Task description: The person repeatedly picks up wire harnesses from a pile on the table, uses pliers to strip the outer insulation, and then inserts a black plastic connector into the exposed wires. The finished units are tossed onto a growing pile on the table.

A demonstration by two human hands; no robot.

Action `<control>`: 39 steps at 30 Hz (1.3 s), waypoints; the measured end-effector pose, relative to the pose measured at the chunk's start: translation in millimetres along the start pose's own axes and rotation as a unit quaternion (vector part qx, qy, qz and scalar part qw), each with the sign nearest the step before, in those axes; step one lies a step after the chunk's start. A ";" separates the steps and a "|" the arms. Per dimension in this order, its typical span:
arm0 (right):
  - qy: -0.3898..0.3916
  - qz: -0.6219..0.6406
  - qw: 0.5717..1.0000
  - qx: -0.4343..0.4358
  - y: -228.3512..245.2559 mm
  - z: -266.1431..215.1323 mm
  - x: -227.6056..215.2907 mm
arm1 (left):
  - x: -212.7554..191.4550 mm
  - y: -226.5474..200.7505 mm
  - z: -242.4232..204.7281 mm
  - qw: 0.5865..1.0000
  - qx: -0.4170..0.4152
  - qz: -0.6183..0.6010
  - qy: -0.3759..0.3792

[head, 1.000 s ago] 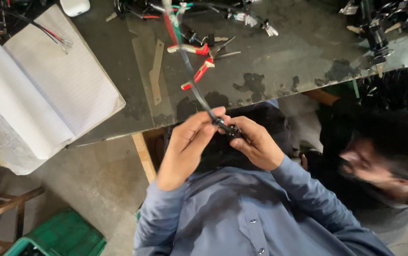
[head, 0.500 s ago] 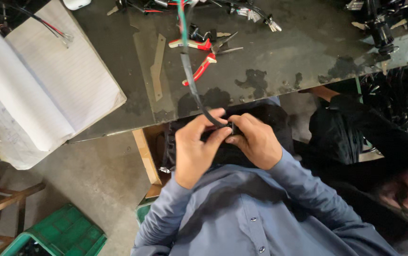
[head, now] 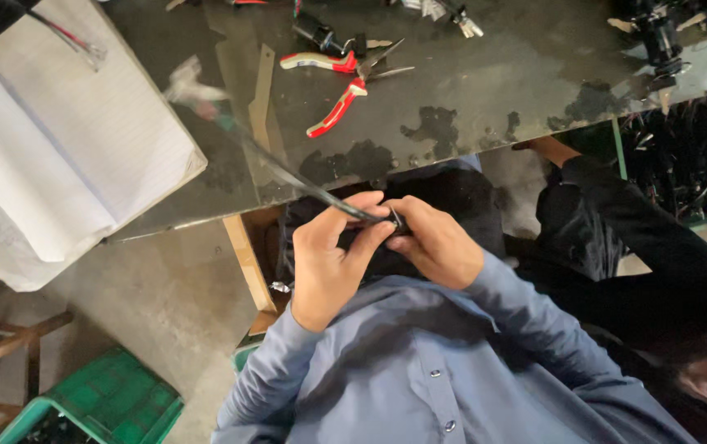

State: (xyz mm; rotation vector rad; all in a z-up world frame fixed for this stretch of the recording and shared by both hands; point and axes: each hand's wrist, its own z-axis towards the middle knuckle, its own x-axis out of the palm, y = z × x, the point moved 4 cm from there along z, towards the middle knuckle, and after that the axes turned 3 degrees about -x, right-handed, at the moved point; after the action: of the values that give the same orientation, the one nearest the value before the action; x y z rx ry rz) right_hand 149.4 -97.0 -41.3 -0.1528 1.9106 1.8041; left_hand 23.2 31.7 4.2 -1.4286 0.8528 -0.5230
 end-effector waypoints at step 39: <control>0.064 0.223 0.966 0.117 5.5 -1.4 -7.4 | 33.5 50.3 -6.5 0.907 -0.112 -0.379 0.148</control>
State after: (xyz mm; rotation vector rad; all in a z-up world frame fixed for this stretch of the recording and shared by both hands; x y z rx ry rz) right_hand 153.1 -99.7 -33.2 0.2709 2.3798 1.8515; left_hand 30.0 7.4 -51.1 -1.9201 0.5709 -1.2896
